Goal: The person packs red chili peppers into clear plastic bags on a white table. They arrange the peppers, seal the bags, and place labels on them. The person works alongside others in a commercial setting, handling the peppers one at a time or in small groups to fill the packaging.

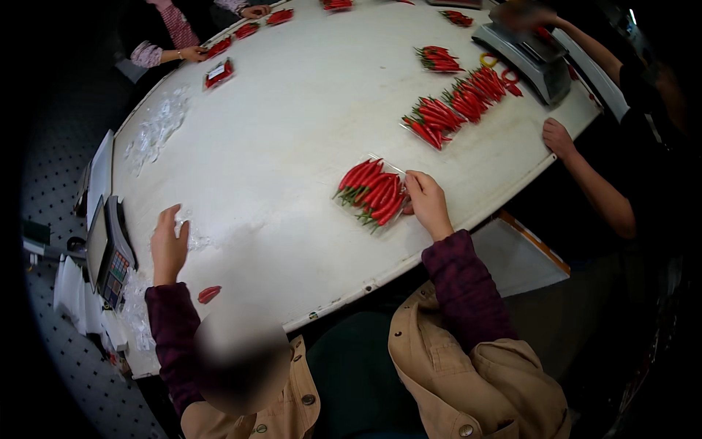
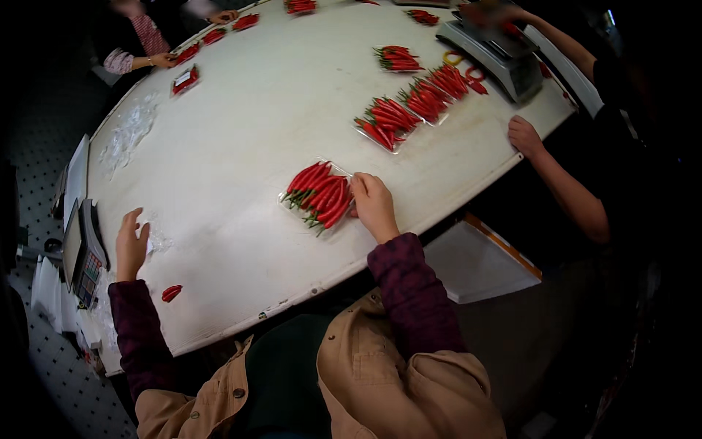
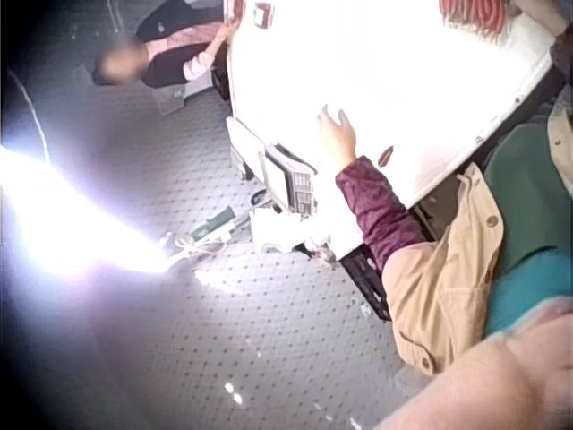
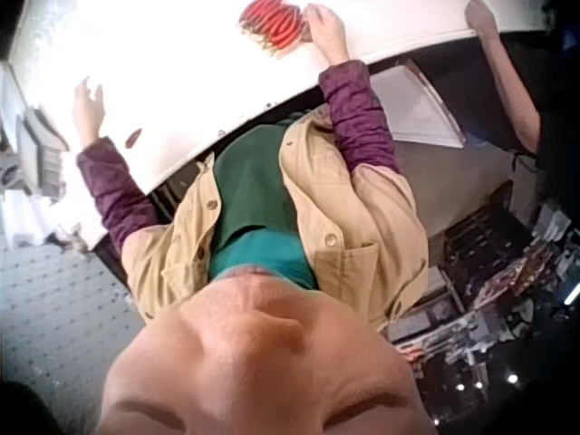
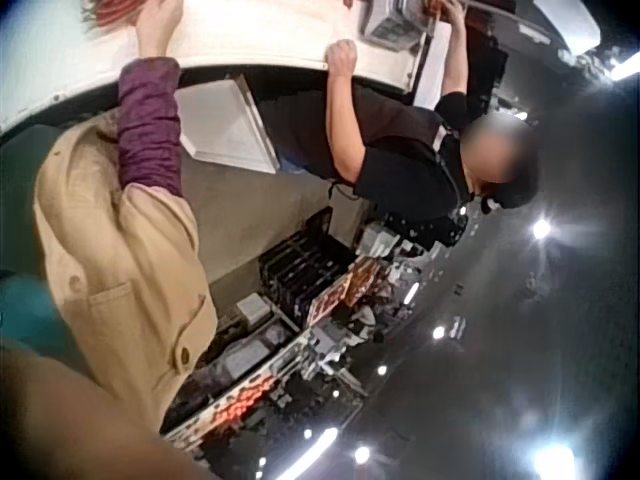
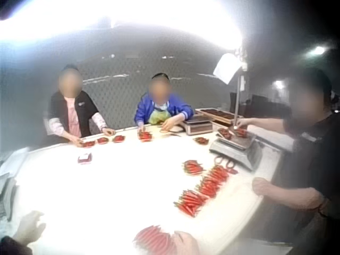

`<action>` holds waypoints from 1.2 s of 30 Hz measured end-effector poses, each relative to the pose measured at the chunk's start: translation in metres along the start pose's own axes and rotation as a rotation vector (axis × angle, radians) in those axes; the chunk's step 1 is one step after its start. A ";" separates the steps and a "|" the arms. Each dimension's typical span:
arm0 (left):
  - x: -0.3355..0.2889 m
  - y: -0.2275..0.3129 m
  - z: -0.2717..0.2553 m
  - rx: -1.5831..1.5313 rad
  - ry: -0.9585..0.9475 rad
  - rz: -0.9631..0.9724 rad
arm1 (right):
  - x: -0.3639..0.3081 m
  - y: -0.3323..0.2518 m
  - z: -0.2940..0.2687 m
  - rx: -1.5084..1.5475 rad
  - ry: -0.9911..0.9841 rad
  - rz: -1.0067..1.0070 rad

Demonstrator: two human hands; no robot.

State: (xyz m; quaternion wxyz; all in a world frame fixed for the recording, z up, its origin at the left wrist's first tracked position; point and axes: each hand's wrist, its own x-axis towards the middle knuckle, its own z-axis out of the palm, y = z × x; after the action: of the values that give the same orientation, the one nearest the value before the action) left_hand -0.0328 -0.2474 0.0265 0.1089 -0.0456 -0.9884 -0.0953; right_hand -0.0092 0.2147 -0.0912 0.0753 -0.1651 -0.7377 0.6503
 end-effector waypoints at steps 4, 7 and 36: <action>0.006 0.127 0.065 -0.194 -0.145 0.331 | -0.006 0.003 -0.007 -0.028 0.008 0.018; -0.004 0.198 0.100 -0.313 -0.209 0.396 | -0.014 0.000 -0.013 -0.060 -0.002 0.002; 0.005 0.255 0.185 -0.671 0.050 0.277 | -0.008 0.003 0.026 -0.600 -0.003 -0.652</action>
State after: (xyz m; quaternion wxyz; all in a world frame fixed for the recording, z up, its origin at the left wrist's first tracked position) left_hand -0.0474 0.0389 -0.1044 0.1238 -0.2100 -0.8837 -0.3997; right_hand -0.0100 0.1884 -0.0973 0.2240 0.0626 -0.9075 0.3498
